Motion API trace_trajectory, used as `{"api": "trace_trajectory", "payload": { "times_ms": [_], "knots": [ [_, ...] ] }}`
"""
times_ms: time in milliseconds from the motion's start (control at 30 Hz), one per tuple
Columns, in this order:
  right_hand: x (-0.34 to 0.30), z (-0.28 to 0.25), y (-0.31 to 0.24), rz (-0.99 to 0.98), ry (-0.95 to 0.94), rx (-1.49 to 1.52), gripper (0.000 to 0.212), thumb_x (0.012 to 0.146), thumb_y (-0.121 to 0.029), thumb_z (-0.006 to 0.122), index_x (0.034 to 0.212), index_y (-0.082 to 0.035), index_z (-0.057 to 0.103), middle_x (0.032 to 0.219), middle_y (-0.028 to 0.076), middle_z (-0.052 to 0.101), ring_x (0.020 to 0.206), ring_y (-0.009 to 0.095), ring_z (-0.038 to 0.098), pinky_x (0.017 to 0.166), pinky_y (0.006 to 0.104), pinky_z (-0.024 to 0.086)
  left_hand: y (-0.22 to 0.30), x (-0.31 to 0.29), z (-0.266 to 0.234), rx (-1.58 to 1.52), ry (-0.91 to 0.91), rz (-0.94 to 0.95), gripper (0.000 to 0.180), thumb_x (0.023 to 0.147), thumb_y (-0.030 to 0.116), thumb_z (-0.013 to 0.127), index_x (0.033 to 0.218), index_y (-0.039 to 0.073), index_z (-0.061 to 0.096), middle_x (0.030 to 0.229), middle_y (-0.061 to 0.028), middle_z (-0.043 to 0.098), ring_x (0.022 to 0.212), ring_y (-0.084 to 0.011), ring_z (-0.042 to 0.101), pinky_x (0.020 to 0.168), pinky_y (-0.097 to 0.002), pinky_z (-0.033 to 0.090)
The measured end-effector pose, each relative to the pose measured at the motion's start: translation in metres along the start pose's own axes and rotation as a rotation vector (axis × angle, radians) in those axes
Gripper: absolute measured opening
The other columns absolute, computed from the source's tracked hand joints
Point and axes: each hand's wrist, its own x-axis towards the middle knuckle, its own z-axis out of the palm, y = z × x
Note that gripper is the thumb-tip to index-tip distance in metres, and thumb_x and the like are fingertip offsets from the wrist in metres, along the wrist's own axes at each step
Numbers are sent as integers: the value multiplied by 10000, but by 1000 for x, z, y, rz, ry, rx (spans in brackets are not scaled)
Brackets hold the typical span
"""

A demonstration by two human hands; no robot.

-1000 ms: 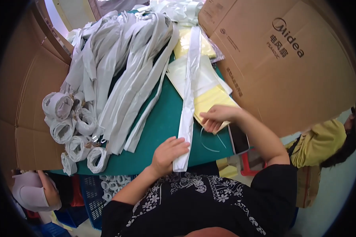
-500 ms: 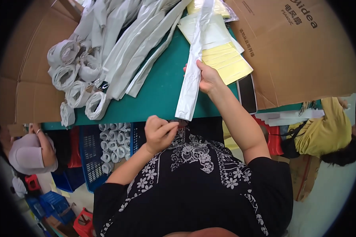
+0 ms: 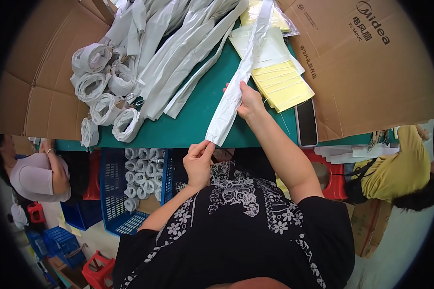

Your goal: Rolling long white fabric belts and placing them into individual plastic wrappers for packaging.

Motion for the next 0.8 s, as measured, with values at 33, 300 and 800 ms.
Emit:
{"api": "trace_trajectory", "payload": {
  "times_ms": [33,300,800],
  "knots": [
    [0,2,0,-4,2,-4,395,985,-251,277,1236,41,365,1055,188,548,921,311,565,850,466,454,0,-1,-1,1,2,-2,203,813,83,657,988,-18,641,821,-3,534,606,-38,464,445,-180,386],
    [2,8,1,-25,-9,-16,396,985,-248,268,1230,48,360,1057,197,545,923,319,563,839,474,458,-2,-1,-3,-39,55,-162,238,873,152,592,1039,-16,615,798,-3,553,588,-49,474,421,-191,391],
    [7,-1,11,-9,-12,93,345,977,-252,307,1154,28,404,980,175,561,828,304,588,755,456,495,-9,34,2,-340,-159,-537,189,869,66,558,1055,40,539,881,-40,616,734,-138,621,617,-240,518]
  ]
}}
